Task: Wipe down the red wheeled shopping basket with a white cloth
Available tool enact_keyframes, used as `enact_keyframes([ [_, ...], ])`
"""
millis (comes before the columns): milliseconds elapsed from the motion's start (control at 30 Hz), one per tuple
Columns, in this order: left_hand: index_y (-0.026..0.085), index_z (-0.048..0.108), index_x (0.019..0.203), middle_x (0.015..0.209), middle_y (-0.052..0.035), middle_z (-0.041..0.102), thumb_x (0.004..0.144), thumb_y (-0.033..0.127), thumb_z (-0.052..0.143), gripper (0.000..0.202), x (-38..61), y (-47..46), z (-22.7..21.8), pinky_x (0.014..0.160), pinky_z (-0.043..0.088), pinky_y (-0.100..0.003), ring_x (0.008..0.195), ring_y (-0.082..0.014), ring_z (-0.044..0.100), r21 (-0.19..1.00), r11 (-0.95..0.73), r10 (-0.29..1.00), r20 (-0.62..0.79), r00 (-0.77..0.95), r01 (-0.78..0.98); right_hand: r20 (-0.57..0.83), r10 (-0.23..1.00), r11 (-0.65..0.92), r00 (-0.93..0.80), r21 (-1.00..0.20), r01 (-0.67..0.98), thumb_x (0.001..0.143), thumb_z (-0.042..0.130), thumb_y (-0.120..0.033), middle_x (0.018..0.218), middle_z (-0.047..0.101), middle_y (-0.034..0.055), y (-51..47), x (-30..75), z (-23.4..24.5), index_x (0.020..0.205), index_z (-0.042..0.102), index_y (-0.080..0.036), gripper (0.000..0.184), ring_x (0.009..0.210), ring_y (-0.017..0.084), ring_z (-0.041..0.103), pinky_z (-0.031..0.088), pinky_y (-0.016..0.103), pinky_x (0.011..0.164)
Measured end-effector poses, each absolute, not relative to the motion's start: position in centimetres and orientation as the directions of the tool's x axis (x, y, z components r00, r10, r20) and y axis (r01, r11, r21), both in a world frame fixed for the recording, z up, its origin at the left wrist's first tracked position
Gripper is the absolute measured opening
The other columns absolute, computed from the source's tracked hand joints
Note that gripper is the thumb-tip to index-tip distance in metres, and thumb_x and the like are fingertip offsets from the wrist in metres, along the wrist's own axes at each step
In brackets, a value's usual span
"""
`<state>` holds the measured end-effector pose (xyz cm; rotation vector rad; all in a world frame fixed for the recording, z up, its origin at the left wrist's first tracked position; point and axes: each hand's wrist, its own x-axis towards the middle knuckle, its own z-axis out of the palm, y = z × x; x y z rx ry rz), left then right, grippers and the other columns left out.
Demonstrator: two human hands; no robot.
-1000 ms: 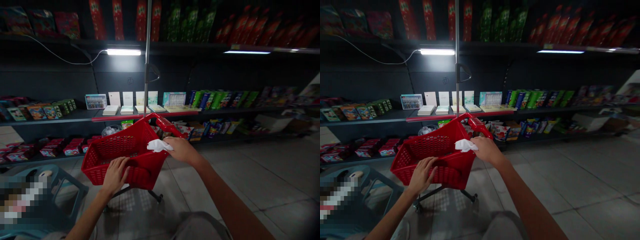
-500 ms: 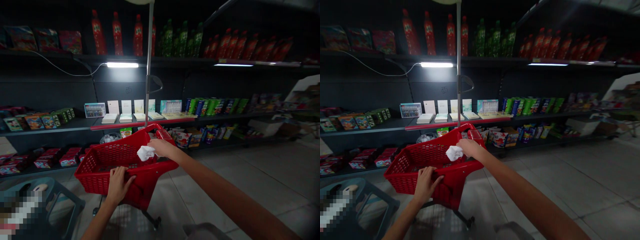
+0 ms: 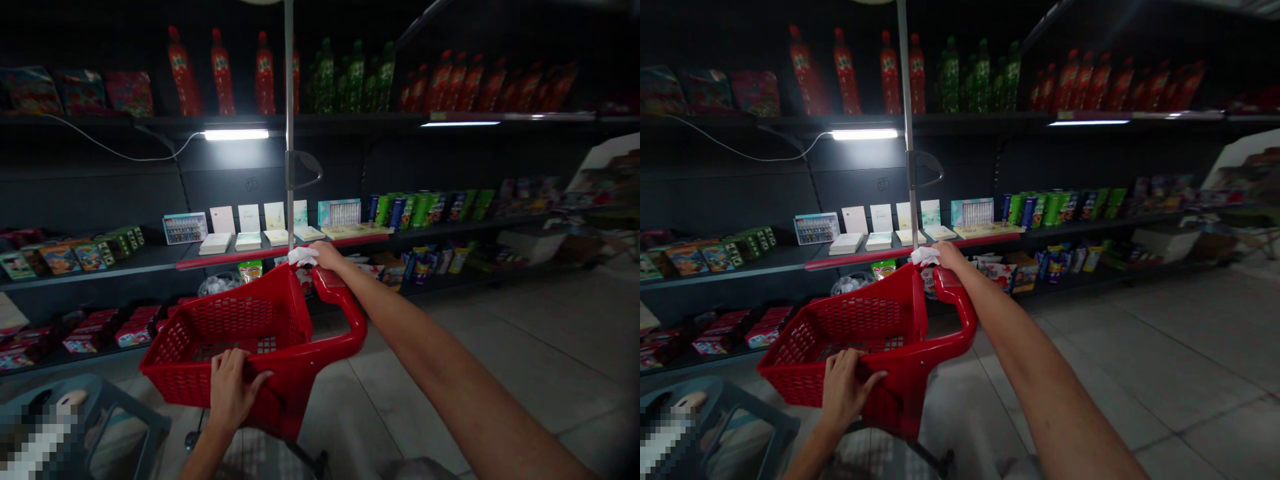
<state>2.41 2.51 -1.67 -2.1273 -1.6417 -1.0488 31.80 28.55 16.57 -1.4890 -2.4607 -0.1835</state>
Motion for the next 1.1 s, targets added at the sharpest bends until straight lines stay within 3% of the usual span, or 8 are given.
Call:
enact_keyframes([
  [167,0.023,0.055,0.095,0.091,-0.0048,0.065,0.088,0.055,0.064,0.034,2.4,2.8,-1.5,0.088,0.04,-0.043,0.09,-0.027,0.059,0.174,-0.293,0.74,0.664,0.107,0.94,0.269,0.859,0.466,-0.435,-0.063,0.882,0.095,0.052,-0.02,0.116,0.073,0.0163,28.5,33.1,15.6,0.104,0.073,-0.01,0.025,0.104,0.021,0.067,0.045,0.023,0.087],
  [400,0.024,0.053,0.095,0.091,-0.005,0.065,0.087,0.06,0.063,0.037,2.1,3.2,-1.3,0.087,0.04,-0.043,0.088,-0.0271,0.059,0.154,-0.312,0.732,0.669,0.134,0.938,0.448,0.873,0.465,-0.194,-0.643,0.608,0.084,0.055,-0.014,0.128,0.069,0.0139,23.7,37.0,12.7,0.125,0.065,-0.01,0.042,0.108,0.021,0.067,0.049,0.029,0.096],
  [500,0.024,0.053,0.095,0.09,-0.005,0.065,0.088,0.059,0.062,0.037,2.1,3.4,-1.3,0.087,0.04,-0.043,0.088,-0.0273,0.059,0.152,-0.312,0.73,0.671,0.134,0.938,0.463,0.877,0.46,-0.128,-0.733,0.501,0.084,0.058,-0.021,0.124,0.07,0.0133,19.3,38.5,11.8,0.124,0.065,-0.01,0.042,0.109,0.022,0.066,0.049,0.033,0.1],
  [633,0.024,0.054,0.095,0.089,-0.005,0.065,0.087,0.062,0.062,0.04,2.3,3.5,-1.2,0.087,0.04,-0.044,0.089,-0.0279,0.059,0.172,-0.306,0.738,0.665,0.12,0.936,0.574,0.794,0.592,-0.201,-0.654,0.471,0.096,0.051,-0.037,0.133,0.065,0.0101,11.8,38.9,11.3,0.122,0.068,-0.018,0.036,0.125,0.023,0.058,0.042,0.039,0.111],
  [733,0.023,0.054,0.096,0.09,-0.0052,0.065,0.086,0.064,0.062,0.042,2.3,3.6,-1.1,0.087,0.04,-0.043,0.09,-0.028,0.06,0.189,-0.308,0.74,0.664,0.11,0.932,0.651,0.717,0.649,-0.249,-0.495,0.577,0.101,0.046,-0.034,0.134,0.063,0.0089,7.2,37.7,10.8,0.114,0.072,-0.021,0.032,0.13,0.024,0.053,0.038,0.044,0.115],
  [833,0.023,0.054,0.096,0.091,-0.0051,0.065,0.085,0.065,0.063,0.044,2.3,3.7,-1.1,0.088,0.04,-0.044,0.089,-0.0276,0.06,0.201,-0.312,0.744,0.659,0.108,0.928,0.747,0.648,0.609,-0.149,-0.391,0.69,0.1,0.047,-0.026,0.133,0.061,0.0099,4.4,36.0,9.8,0.116,0.071,-0.022,0.029,0.127,0.025,0.052,0.041,0.047,0.112],
  [1000,0.023,0.053,0.098,0.092,-0.0049,0.065,0.085,0.064,0.065,0.045,2.0,3.9,-1.1,0.089,0.039,-0.044,0.09,-0.0271,0.059,0.222,-0.324,0.759,0.641,0.113,0.92,0.852,0.518,0.522,0.079,-0.388,0.76,0.097,0.051,-0.021,0.127,0.06,0.0119,1.8,33.6,7.9,0.12,0.067,-0.024,0.028,0.119,0.028,0.054,0.046,0.049,0.103],
  [1100,0.023,0.053,0.097,0.092,-0.0043,0.064,0.085,0.061,0.066,0.042,1.7,4.1,-1.2,0.089,0.038,-0.044,0.09,-0.0266,0.059,0.232,-0.335,0.76,0.639,0.117,0.913,0.888,0.452,0.526,0.083,-0.341,0.78,0.093,0.057,-0.017,0.123,0.06,0.0125,0.2,31.7,6.4,0.118,0.068,-0.024,0.029,0.114,0.029,0.055,0.049,0.049,0.099],
])
